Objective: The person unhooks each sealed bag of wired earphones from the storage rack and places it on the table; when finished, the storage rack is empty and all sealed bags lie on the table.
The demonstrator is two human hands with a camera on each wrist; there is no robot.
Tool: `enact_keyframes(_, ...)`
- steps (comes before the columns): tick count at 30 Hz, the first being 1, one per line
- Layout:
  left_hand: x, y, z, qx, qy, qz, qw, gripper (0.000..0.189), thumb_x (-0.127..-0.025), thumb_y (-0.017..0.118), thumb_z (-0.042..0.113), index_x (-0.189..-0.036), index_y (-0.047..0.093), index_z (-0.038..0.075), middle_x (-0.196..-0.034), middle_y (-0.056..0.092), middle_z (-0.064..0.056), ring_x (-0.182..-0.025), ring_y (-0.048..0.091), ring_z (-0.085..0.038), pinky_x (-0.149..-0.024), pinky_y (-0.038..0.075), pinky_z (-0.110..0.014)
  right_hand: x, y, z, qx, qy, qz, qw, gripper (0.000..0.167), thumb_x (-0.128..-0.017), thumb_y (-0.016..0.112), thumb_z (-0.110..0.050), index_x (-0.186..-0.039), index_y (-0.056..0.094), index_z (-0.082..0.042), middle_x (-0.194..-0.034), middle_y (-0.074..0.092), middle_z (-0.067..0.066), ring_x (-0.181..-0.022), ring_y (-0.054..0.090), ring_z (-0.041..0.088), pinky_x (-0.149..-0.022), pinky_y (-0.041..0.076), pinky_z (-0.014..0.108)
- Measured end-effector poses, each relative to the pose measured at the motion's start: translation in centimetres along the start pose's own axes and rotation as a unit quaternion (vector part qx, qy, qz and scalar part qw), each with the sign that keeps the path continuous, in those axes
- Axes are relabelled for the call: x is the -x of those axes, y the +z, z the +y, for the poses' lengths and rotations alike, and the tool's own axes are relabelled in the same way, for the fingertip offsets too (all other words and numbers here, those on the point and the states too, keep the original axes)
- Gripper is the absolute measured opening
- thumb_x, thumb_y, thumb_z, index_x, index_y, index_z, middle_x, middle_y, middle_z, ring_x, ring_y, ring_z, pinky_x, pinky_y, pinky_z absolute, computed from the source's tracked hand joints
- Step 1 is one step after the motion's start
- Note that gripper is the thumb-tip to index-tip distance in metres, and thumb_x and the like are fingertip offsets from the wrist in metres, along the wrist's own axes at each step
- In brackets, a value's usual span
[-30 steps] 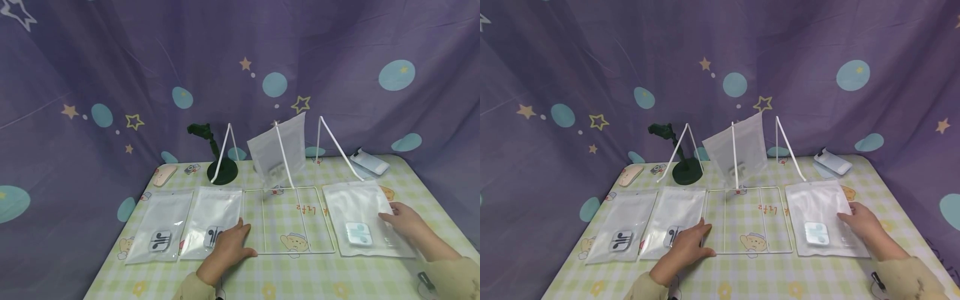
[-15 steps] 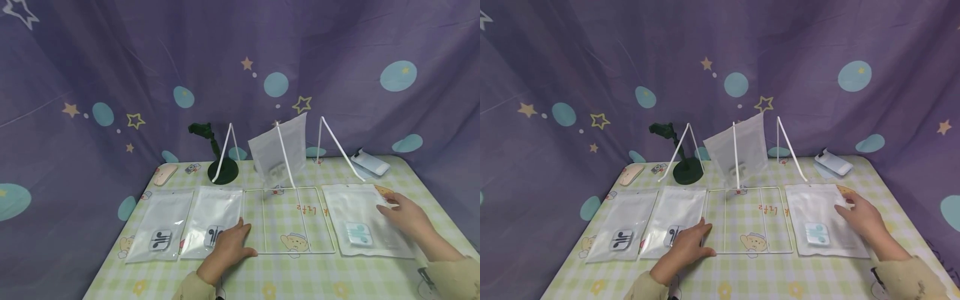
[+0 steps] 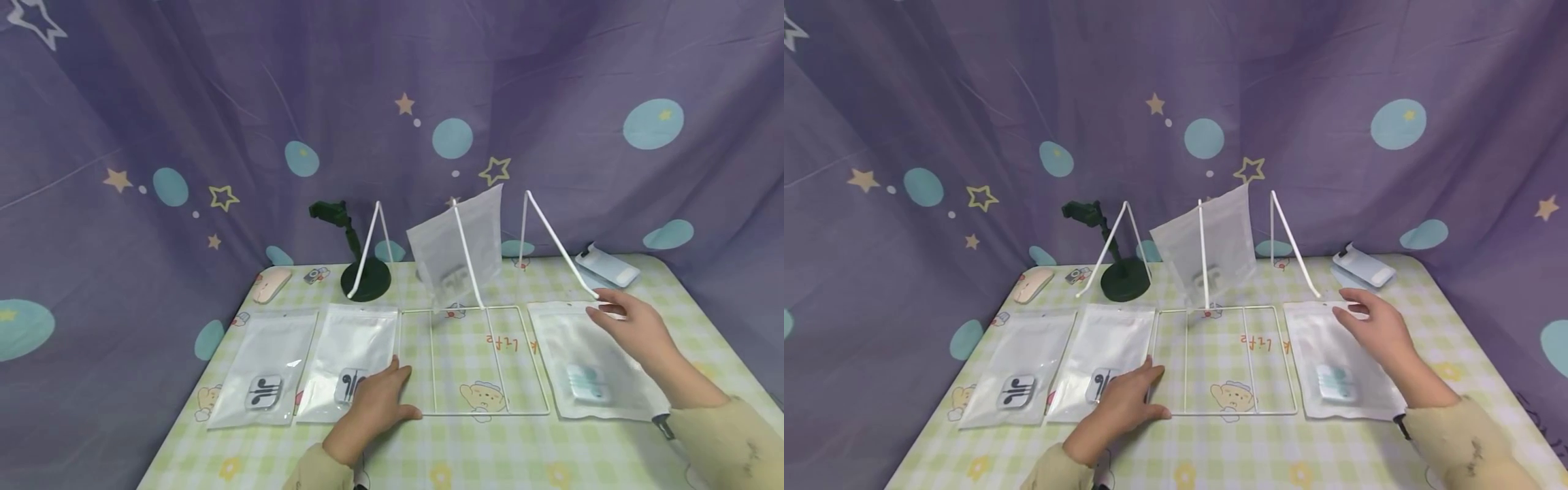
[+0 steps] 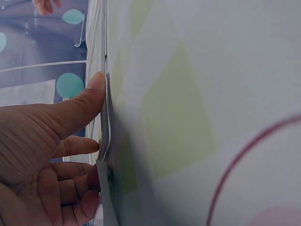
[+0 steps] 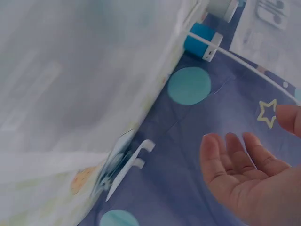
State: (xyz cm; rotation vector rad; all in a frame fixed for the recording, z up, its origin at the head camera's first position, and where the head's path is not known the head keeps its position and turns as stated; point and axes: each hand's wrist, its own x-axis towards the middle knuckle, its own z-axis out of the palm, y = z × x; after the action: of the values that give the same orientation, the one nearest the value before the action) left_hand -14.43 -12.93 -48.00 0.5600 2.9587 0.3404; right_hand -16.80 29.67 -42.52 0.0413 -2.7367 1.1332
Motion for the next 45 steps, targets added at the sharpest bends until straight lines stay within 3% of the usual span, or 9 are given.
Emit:
enact_keyframes(4, 0.1, -0.1, 0.1, 0.000, 0.001, 0.000, 1.0000, 0.085, -0.065, 0.082, 0.054, -0.132, 0.058, 0.008, -0.140, 0.048, -0.028, -0.116, 0.059, -0.038, -0.086, 0.050, -0.046, -0.3, 0.4, -0.8, -0.039, -0.016, 0.012, 0.9990, 0.054, -0.097, 0.060, -0.029, -0.138, 0.049, 0.004, -0.126, 0.059, 0.028, -0.093, 0.059, -0.006, -0.070, 0.045, 0.014)
enact_keyframes(7, 0.1, -0.1, 0.1, -0.003, 0.003, 0.002, 1.0000, 0.085, -0.065, 0.082, 0.054, -0.132, 0.059, 0.008, -0.139, 0.049, -0.028, -0.115, 0.059, -0.038, -0.086, 0.050, -0.046, -0.6, 0.8, -1.5, -0.095, -0.034, 0.020, 0.9947, 0.051, -0.097, 0.061, -0.025, -0.137, 0.050, 0.006, -0.128, 0.062, 0.014, -0.089, 0.049, -0.021, -0.072, 0.044, 0.007)
enact_keyframes(11, 0.1, -0.1, 0.1, -0.006, 0.006, 0.004, 1.0000, 0.085, -0.064, 0.082, 0.055, -0.131, 0.059, 0.008, -0.139, 0.049, -0.028, -0.113, 0.060, -0.038, -0.084, 0.051, -0.045, -1.1, 1.4, -2.6, -0.161, -0.053, 0.018, 0.9854, 0.048, -0.098, 0.061, -0.023, -0.135, 0.052, 0.007, -0.121, 0.062, -0.012, -0.095, 0.055, -0.017, -0.079, 0.046, 0.008)
enact_keyframes(16, 0.1, 0.0, 0.0, -0.005, 0.007, 0.004, 1.0000, 0.086, -0.064, 0.082, 0.055, -0.132, 0.059, 0.008, -0.139, 0.049, -0.028, -0.114, 0.060, -0.037, -0.084, 0.051, -0.045, -1.7, 2.1, -4.0, -0.198, -0.080, 0.013, 0.9768, 0.044, -0.098, 0.060, -0.020, -0.132, 0.054, 0.008, -0.121, 0.063, -0.005, -0.101, 0.057, -0.012, -0.083, 0.046, 0.010)
enact_keyframes(22, 0.1, 0.1, -0.1, 0.000, 0.006, 0.000, 1.0000, 0.086, -0.064, 0.083, 0.055, -0.132, 0.059, 0.008, -0.139, 0.049, -0.029, -0.114, 0.060, -0.037, -0.084, 0.051, -0.045, -2.4, 2.8, -5.4, -0.247, -0.107, -0.002, 0.9633, 0.043, -0.099, 0.059, -0.018, -0.134, 0.053, 0.005, -0.120, 0.062, -0.014, -0.108, 0.059, -0.004, -0.086, 0.046, 0.013)
enact_keyframes(30, 0.1, 0.2, -0.1, -0.007, 0.016, 0.012, 0.9998, 0.083, -0.064, 0.082, 0.057, -0.128, 0.060, 0.009, -0.137, 0.051, -0.028, -0.108, 0.063, -0.036, -0.077, 0.052, -0.043, -3.8, 3.7, -6.3, -0.281, -0.108, -0.040, 0.9527, 0.046, -0.099, 0.058, -0.020, -0.140, 0.048, -0.001, -0.135, 0.057, 0.009, -0.118, 0.056, 0.005, -0.090, 0.045, 0.015)
enact_keyframes(36, 0.1, 0.1, -0.1, -0.009, 0.015, 0.010, 0.9998, 0.083, -0.064, 0.082, 0.057, -0.129, 0.059, 0.010, -0.137, 0.051, -0.028, -0.107, 0.063, -0.037, -0.077, 0.052, -0.043, -5.2, 4.2, -7.5, -0.301, -0.105, -0.092, 0.9433, 0.056, -0.102, 0.053, -0.015, -0.148, 0.030, 0.006, -0.151, 0.034, 0.025, -0.136, 0.039, 0.035, -0.093, 0.041, 0.012)
enact_keyframes(40, 0.1, 0.1, -0.1, -0.009, 0.013, 0.011, 0.9998, 0.083, -0.064, 0.082, 0.057, -0.129, 0.059, 0.010, -0.137, 0.051, -0.027, -0.108, 0.063, -0.036, -0.078, 0.052, -0.044, -6.0, 4.4, -8.3, -0.271, -0.111, -0.097, 0.9513, 0.062, -0.100, 0.055, -0.018, -0.151, 0.026, 0.003, -0.154, 0.029, 0.022, -0.139, 0.032, 0.040, -0.097, 0.040, 0.015)
enact_keyframes(45, 0.2, 0.1, -0.1, -0.006, 0.012, 0.012, 0.9998, 0.084, -0.064, 0.082, 0.056, -0.130, 0.059, 0.009, -0.137, 0.051, -0.027, -0.108, 0.062, -0.037, -0.078, 0.052, -0.044, -6.8, 4.7, -8.9, -0.231, -0.129, -0.098, 0.9594, 0.069, -0.099, 0.058, -0.017, -0.153, 0.020, 0.002, -0.158, 0.022, 0.020, -0.143, 0.025, 0.038, -0.111, 0.031, 0.040)
